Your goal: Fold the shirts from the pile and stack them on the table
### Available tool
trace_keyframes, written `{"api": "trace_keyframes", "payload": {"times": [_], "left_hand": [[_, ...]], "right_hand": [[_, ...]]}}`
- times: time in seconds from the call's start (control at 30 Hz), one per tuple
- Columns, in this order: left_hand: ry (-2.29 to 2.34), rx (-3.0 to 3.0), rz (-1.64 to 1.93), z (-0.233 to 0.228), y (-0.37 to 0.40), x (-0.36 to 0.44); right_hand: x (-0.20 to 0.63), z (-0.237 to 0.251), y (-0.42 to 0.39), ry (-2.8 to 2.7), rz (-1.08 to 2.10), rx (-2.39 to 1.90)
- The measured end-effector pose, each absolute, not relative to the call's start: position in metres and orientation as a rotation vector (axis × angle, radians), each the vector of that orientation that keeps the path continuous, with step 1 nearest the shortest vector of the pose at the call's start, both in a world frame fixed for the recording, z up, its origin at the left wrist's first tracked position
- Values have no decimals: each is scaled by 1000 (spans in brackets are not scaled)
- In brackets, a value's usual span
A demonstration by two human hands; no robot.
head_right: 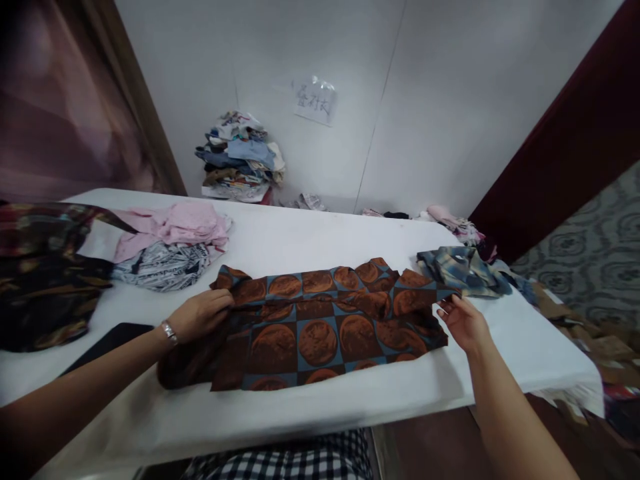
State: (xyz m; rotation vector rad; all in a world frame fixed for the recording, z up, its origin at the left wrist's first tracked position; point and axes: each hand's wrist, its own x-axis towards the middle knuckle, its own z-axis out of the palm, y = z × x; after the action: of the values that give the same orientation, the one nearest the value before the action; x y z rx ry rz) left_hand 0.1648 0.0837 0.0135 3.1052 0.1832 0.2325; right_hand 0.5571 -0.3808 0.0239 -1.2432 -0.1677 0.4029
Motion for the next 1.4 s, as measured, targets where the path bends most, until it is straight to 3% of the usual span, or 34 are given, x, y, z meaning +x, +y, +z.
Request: {"api": "trace_keyframes", "payload": {"times": [0.2, 0.53, 0.63, 0.9, 1.07, 1.2, 1.33, 1.4], "left_hand": [[191, 3004, 254, 9, 81, 157], [557, 2788, 425, 17, 79, 150], [705, 2734, 412, 14, 83, 151], [887, 2799, 292, 10, 93, 157], [849, 2807, 340, 11, 96, 150], [658, 2865, 157, 10, 93, 149], [604, 2872, -99, 17, 93, 156], [616, 2841, -53, 29, 89, 165]], "right_hand": [[556, 24, -382, -186, 246, -1409], [559, 25, -376, -230, 145, -1274], [556, 48, -356, -300, 107, -1236], [503, 124, -305, -536, -374, -1079], [481, 86, -326, -383, -188, -1070], [488, 61, -343, -266, -32, -1069], [498, 83, -327, -363, -15, -1050], [496, 104, -305, -501, 29, -1096]]}}
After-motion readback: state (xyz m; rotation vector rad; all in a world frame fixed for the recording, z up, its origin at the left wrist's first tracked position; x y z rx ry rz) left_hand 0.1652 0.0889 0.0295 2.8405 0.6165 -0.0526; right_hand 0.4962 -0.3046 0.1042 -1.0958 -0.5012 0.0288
